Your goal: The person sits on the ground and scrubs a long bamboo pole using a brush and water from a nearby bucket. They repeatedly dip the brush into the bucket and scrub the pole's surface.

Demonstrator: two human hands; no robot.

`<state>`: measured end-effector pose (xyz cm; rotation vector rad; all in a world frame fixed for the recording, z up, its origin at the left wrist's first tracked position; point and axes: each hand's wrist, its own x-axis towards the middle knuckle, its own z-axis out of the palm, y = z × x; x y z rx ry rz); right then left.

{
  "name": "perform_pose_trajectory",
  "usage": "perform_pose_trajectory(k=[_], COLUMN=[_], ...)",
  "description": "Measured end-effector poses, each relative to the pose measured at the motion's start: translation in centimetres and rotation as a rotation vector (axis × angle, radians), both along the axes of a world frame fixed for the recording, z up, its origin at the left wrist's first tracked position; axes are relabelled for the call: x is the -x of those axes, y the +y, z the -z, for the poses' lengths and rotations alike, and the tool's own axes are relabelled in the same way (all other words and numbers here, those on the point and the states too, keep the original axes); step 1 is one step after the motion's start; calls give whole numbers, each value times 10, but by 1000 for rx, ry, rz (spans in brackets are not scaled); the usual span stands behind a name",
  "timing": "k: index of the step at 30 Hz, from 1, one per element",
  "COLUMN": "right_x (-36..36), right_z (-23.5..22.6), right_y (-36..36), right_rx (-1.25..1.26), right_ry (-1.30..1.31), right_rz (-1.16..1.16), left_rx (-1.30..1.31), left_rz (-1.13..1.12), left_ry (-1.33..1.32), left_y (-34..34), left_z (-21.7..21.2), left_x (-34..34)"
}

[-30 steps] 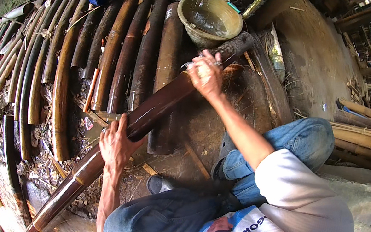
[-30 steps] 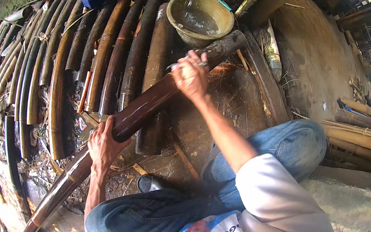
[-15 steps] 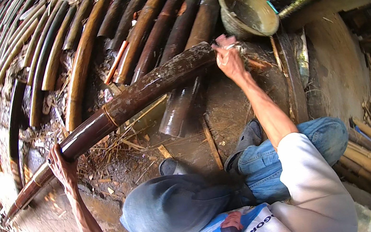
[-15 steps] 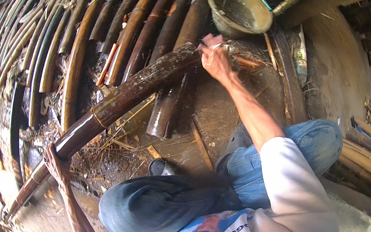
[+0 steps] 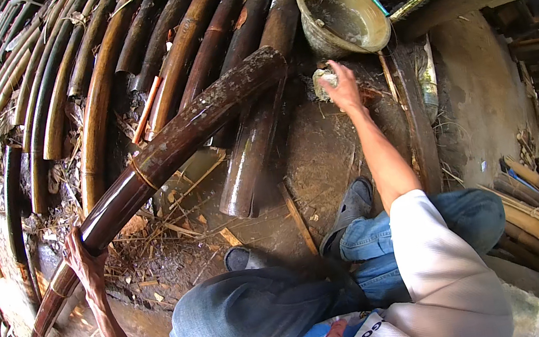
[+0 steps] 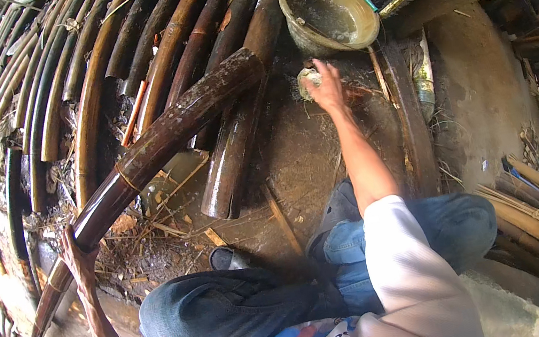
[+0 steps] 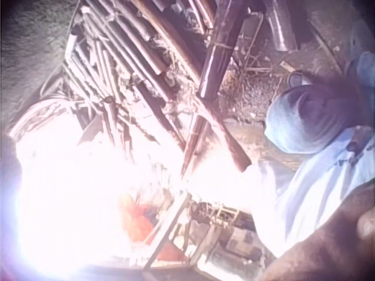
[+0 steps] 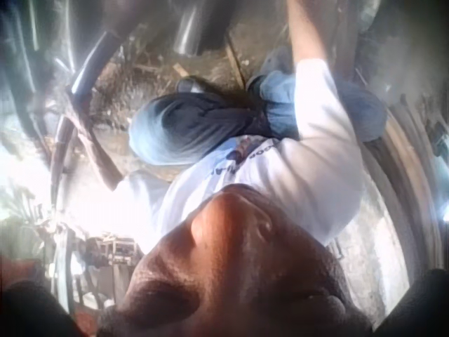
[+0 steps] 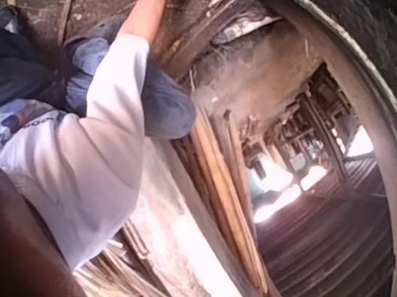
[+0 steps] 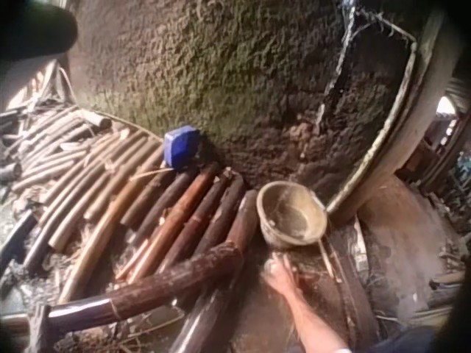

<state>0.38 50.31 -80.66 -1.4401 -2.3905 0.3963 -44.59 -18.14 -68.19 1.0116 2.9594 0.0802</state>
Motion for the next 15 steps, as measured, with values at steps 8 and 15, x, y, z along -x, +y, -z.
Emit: perform_pose_trajectory(k=[8,15], right_x=[22,74], right_z=[-24,-146], right_y=[-28,78], right_rx=[-45,-627], right_ry=[206,539], right_rz=[-84,106], left_rx=[-24,13], left_rz=[-60,-76], left_ry=[-394,-220], left_y=[53,36], left_z=[-50,-26], left_x=[-31,-74])
